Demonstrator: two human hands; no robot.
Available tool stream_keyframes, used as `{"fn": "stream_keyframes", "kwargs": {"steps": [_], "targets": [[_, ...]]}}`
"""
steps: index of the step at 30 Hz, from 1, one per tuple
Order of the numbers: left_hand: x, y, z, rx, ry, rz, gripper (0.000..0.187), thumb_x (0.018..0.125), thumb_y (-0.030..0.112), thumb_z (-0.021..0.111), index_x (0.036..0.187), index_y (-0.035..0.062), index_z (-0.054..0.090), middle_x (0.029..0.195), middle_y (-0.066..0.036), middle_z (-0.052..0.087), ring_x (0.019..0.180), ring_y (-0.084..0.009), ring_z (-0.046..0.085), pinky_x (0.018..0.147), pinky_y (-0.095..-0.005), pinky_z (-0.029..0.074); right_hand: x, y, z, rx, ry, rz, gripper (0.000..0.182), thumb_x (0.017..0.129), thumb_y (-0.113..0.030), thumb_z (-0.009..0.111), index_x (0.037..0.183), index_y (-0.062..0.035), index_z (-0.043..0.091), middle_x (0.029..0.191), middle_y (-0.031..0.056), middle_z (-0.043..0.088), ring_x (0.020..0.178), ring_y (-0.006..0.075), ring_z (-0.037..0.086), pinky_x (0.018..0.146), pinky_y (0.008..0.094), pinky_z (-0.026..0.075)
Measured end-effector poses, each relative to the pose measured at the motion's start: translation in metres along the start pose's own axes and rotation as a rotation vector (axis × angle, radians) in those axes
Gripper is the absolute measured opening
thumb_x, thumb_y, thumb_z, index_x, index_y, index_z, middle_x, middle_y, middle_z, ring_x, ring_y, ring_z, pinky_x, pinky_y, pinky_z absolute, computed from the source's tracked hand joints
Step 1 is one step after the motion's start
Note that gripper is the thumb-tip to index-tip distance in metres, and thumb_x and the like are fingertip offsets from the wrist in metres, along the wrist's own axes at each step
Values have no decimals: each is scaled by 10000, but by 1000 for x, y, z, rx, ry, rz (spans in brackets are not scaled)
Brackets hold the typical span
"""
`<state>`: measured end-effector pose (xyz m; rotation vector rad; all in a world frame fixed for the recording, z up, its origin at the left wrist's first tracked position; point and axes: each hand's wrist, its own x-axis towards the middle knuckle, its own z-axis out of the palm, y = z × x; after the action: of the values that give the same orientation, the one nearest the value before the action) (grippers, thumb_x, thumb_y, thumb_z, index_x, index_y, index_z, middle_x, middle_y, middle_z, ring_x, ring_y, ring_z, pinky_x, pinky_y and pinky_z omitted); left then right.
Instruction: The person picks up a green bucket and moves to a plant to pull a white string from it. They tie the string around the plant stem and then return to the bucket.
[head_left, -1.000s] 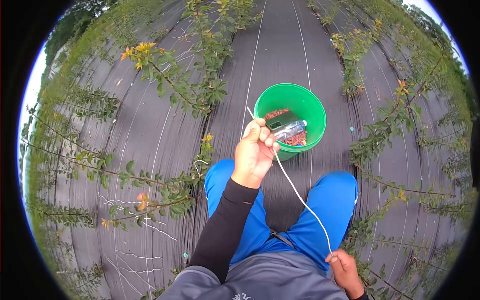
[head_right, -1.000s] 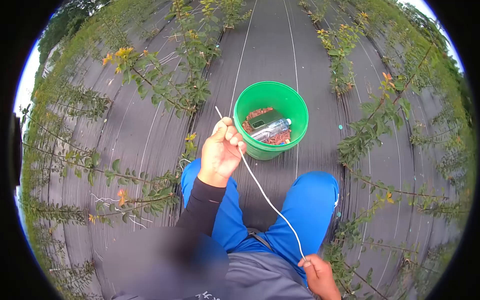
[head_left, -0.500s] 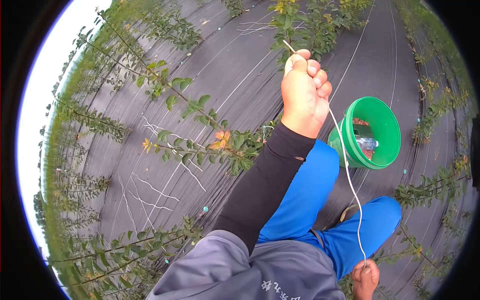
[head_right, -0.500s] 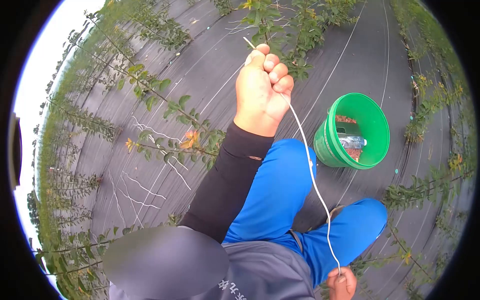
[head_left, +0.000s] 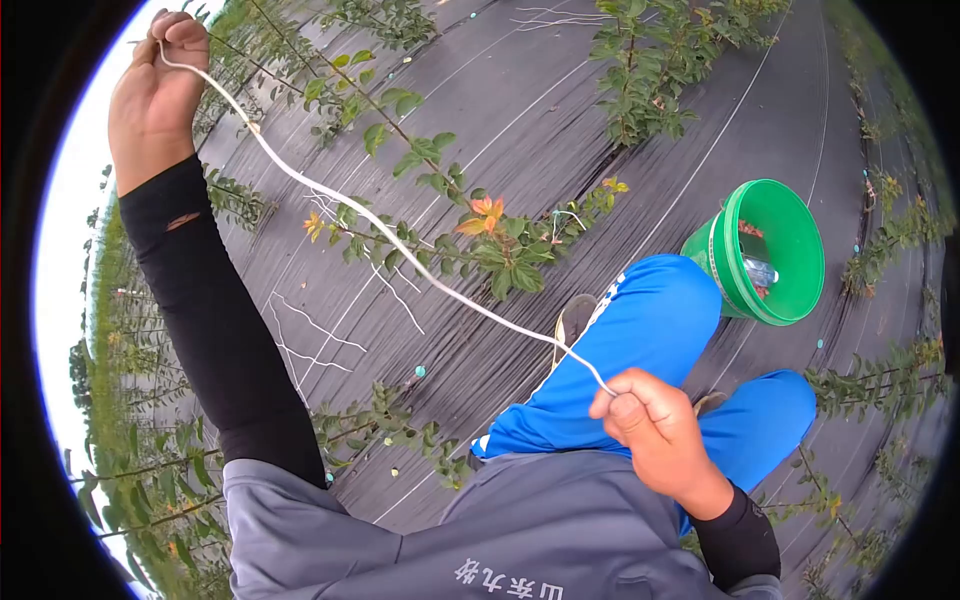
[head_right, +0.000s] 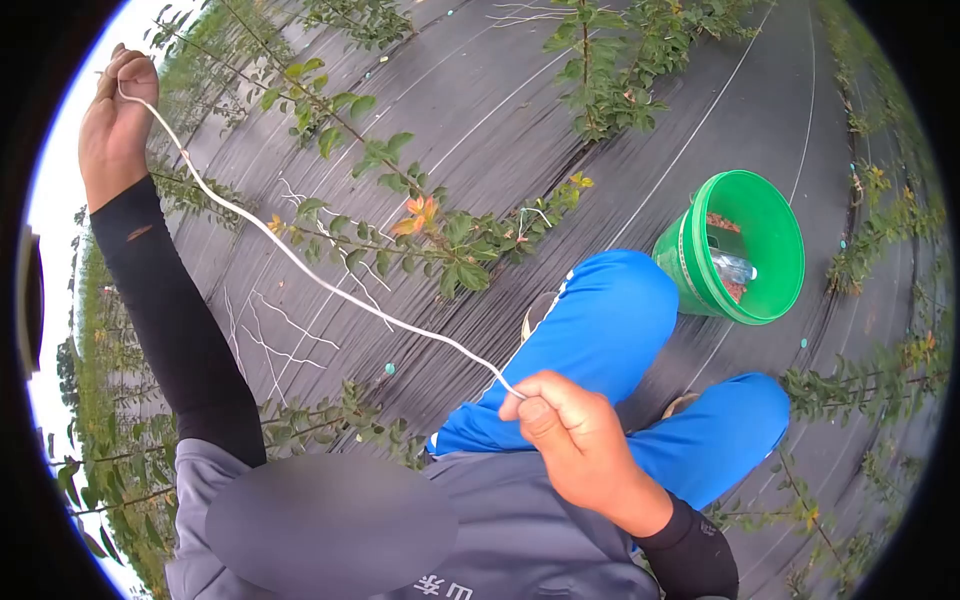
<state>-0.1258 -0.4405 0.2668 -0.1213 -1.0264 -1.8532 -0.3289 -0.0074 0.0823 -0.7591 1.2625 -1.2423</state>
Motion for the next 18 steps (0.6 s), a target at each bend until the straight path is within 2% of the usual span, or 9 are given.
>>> {"fn": "stream_keyframes", "kwargs": {"steps": [1,3,5,7,8,11,14,16,18], "targets": [[-11,15,-21,168,141,72,274,993,94,246,1132,-106,373,901,-174,485,836,-282,530,751,-360,485,19,10,18,32,-57,-2,286,973,-251,449,924,11,555,598,-6,465,541,63,415,500,216,343],[-33,8,-12,749,731,189,407,979,253,246,1157,-104,324,1065,-223,499,933,-320,542,862,-414,469,60,16,56,-86,-212,-23,332,954,-246,468,1106,45,517,796,133,587,724,195,586,646,296,462],[-69,64,-97,1282,986,270,686,913,395,342,1330,-114,146,1342,-278,339,1175,-330,455,937,-410,407,92,61,102,-399,-84,-409,497,922,-239,494,1281,84,377,1164,271,513,1078,341,540,892,397,437],[-112,65,-128,1290,1355,638,602,912,380,364,1219,-135,311,1192,-235,421,1071,-281,478,873,-364,422,83,61,111,-593,-191,-337,557,910,-243,501,1312,94,317,1264,276,422,1160,358,465,949,417,392],[-135,64,-132,1361,1277,713,540,928,333,358,1206,-130,330,1171,-222,427,1062,-273,479,881,-361,417,80,59,112,-790,-273,-259,621,898,-247,509,1344,105,258,1364,281,331,1242,375,389,1005,437,346],[-199,6,-142,1681,1165,950,381,967,202,344,1182,-111,360,1118,-196,453,1031,-248,484,912,-363,391,65,38,64,-550,-631,8,564,867,-195,545,1326,59,335,1267,241,457,1148,362,482,947,405,404],[-284,-121,-150,1597,1004,501,263,973,197,360,1059,-39,439,946,-113,493,874,-200,511,841,-337,412,35,-4,-7,-585,-331,-18,425,862,-171,565,1233,19,482,1094,184,586,971,288,605,834,360,473],[-385,-258,-164,1067,1117,-218,167,952,136,376,1027,34,485,848,-43,504,733,-119,506,666,-257,449,-17,-28,-74,-588,318,-46,353,903,-170,506,1185,43,514,1057,145,604,942,207,594,825,324,469],[-413,-311,-191,785,1168,-481,172,933,97,400,1057,32,500,896,-44,535,720,-122,530,636,-250,452,-65,-33,-123,-659,707,-39,334,929,-153,464,1194,43,515,1063,133,598,910,173,581,823,300,460]]}}
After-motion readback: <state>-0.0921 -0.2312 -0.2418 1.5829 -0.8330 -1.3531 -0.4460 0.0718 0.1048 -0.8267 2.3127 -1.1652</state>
